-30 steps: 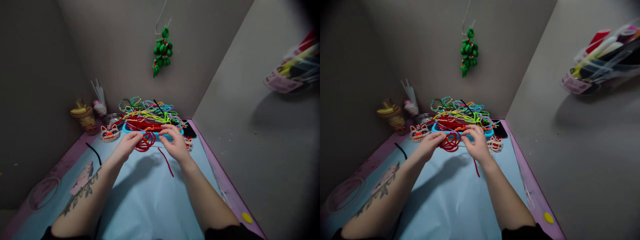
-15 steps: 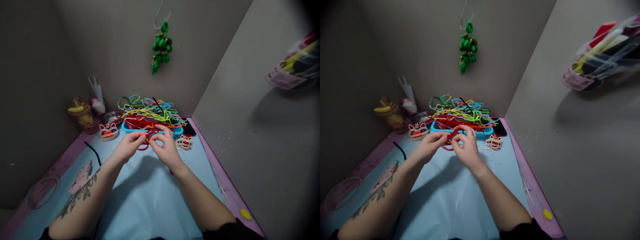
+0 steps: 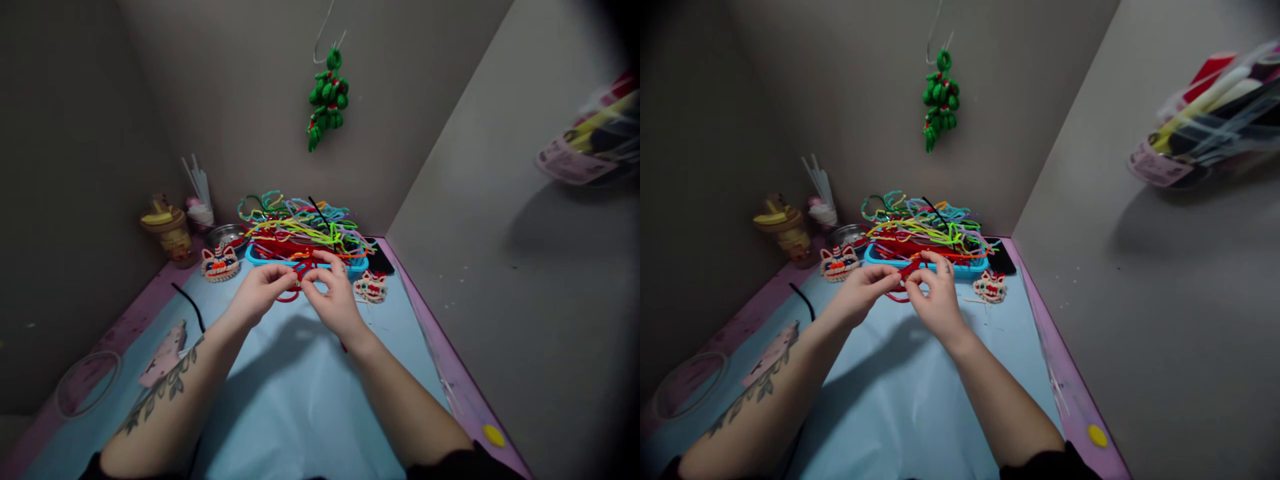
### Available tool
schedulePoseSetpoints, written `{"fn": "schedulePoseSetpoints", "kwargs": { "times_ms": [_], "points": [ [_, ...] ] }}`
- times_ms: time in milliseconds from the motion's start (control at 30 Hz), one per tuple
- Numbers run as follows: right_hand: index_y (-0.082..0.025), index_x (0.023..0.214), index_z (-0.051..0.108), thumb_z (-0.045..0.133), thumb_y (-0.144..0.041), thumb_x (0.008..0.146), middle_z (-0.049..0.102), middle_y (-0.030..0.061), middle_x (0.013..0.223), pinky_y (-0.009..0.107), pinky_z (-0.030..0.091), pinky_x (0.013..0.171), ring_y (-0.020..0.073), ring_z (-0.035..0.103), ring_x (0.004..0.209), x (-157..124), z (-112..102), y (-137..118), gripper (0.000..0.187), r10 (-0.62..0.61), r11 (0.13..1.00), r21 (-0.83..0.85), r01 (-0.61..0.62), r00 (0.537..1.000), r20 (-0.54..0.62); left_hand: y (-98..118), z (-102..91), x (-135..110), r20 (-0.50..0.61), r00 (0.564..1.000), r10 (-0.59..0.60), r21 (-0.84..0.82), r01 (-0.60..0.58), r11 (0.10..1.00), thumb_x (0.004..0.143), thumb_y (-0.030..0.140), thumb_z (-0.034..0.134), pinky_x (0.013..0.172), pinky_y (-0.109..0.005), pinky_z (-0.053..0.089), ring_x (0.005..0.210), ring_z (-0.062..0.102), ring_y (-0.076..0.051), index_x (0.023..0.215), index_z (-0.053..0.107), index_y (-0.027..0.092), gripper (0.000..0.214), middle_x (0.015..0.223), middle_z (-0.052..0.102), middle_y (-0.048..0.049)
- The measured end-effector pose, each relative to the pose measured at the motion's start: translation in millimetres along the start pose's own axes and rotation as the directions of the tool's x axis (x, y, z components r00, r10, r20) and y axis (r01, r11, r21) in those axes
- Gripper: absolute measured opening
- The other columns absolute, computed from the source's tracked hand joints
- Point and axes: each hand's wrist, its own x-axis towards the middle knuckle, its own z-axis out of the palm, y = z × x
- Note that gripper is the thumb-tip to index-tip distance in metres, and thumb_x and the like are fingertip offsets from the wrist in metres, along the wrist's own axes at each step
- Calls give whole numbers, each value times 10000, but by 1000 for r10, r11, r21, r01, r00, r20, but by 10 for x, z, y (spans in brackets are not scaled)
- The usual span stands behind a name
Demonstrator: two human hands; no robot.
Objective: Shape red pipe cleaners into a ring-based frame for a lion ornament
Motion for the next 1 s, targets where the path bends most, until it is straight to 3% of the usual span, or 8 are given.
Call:
{"fn": "schedulePoseSetpoints", "kwargs": {
  "times_ms": [100, 200, 333, 533, 767, 867, 1000],
  "points": [
    [-208, 684, 638, 605, -196, 782, 531, 89, 1181, 455, 356, 1012, 268, 475, 1177, -3, -17, -14, 104, -50, 998, -23, 50, 999, -17, 23, -7, -2, 8, 1000, 9, 41, -9, 999, 692, 325, 712, 537, -206, 347, 554, 462, -92, 648, 651, 125, 213, 601, 580, 7],
    [-229, 819, 670, 593, -222, 801, 525, 89, 1177, 469, 353, 1024, 272, 462, 1177, -1, -59, -4, 79, -139, 989, -63, 136, 989, -59, 50, -17, -8, 32, 999, 10, 70, -12, 997, 708, 286, 694, 540, -204, 359, 555, 474, -94, 643, 649, 127, 178, 598, 587, 2],
    [-294, 949, 673, 583, -205, 812, 551, 58, 1186, 504, 325, 1047, 280, 417, 1207, 7, -94, 52, 186, -271, 952, -135, 274, 962, 39, 70, -14, -27, 120, 993, -18, 52, 12, 999, 720, 251, 678, 563, -212, 404, 579, 529, -113, 646, 650, 143, 134, 617, 619, -7],
    [-315, 987, 669, 549, -209, 860, 660, 33, 993, 462, 352, 977, 245, 487, 1062, 10, -87, 124, 205, -350, 916, -159, 368, 927, 133, 35, -52, -26, 208, 977, -39, 70, 25, 997, 743, 257, 659, 609, -223, 436, 626, 565, -128, 677, 654, 142, 133, 662, 645, -26],
    [-281, 917, 661, 514, -188, 871, 675, 32, 887, 485, 268, 1016, 245, 468, 984, 5, -113, 100, 180, -331, 885, -281, 371, 926, 179, 44, -5, -37, 145, 989, -1, 217, -31, 976, 747, 246, 650, 596, -224, 382, 622, 515, -137, 653, 632, 151, 135, 644, 615, -12],
    [-270, 871, 652, 519, -163, 855, 655, 42, 890, 496, 261, 1026, 250, 456, 1004, 15, -110, 94, 171, -307, 879, -315, 359, 930, 201, 28, 35, -49, 81, 991, 102, 305, -123, 944, 729, 199, 666, 623, -233, 350, 638, 474, -149, 617, 637, 170, 119, 637, 592, -10],
    [-244, 806, 644, 552, -150, 819, 597, 73, 1038, 479, 337, 994, 262, 434, 1095, 42, -103, 121, 132, -234, 926, -257, 277, 954, 186, -32, 49, -60, 47, 966, 255, 342, -255, 904, 701, 173, 703, 815, -279, 343, 827, 471, -215, 646, 672, 211, 74, 697, 586, -40]
  ]
}}
